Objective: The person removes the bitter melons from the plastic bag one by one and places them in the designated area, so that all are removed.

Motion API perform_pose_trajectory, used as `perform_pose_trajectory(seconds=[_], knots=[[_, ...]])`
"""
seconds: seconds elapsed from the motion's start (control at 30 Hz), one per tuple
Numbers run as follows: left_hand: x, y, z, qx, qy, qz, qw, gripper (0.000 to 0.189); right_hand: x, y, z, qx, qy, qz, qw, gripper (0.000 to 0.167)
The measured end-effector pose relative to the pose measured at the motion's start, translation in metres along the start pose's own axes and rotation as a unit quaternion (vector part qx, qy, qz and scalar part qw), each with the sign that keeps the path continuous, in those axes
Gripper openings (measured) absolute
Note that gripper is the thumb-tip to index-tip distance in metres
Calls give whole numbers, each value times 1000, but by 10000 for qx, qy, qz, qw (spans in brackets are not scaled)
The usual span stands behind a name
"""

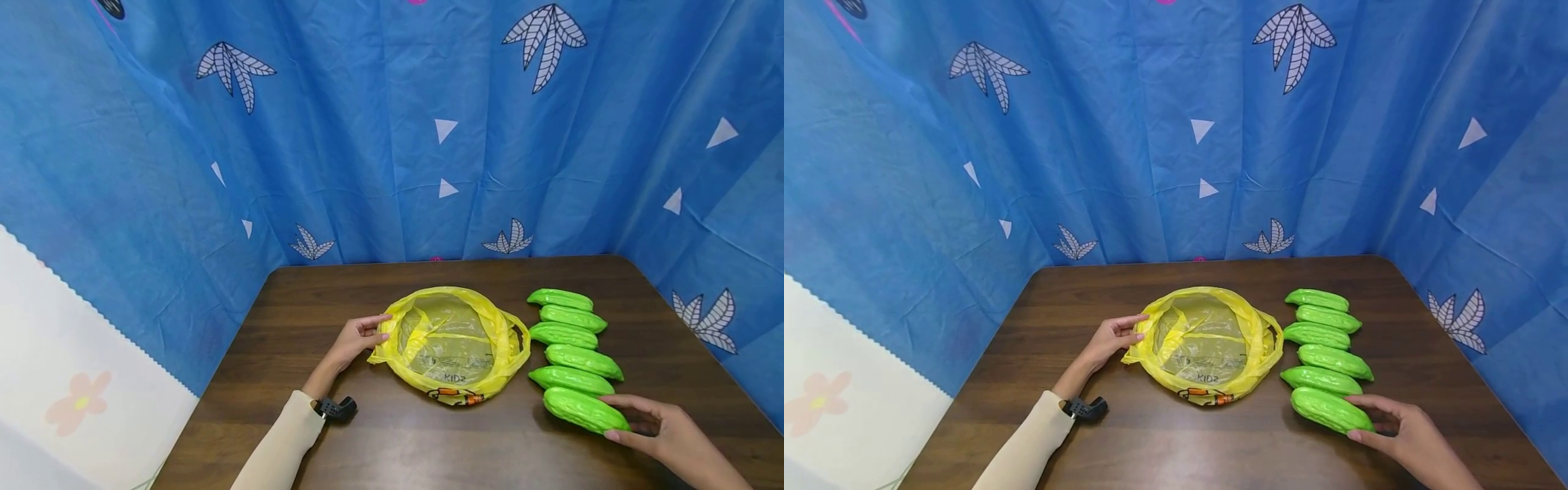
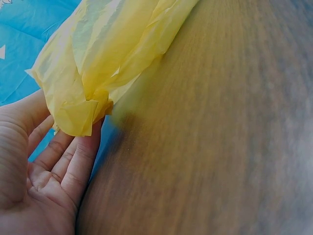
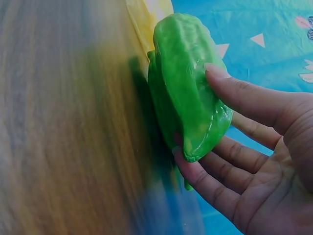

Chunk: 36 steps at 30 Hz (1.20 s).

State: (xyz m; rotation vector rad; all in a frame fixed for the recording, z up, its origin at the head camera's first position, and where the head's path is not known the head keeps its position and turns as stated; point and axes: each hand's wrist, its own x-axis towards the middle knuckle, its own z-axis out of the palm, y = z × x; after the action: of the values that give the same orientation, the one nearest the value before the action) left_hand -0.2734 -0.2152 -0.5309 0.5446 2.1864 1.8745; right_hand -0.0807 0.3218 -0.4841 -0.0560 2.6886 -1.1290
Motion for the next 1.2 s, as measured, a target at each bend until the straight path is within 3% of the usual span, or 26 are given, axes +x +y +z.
perform_pose_trajectory(seconds=[0.3,0.67,1.2], knots=[[-2,1,1,35,12,-173,9998,49,3,1,-2,172,-174,98,9997,73],[3,5,0,33,6,-149,9999,50,5,4,-4,190,-123,-98,9997,70],[-2,4,0,114,-1,-92,9999,50,5,5,-1,206,-67,-1,9998,66]])
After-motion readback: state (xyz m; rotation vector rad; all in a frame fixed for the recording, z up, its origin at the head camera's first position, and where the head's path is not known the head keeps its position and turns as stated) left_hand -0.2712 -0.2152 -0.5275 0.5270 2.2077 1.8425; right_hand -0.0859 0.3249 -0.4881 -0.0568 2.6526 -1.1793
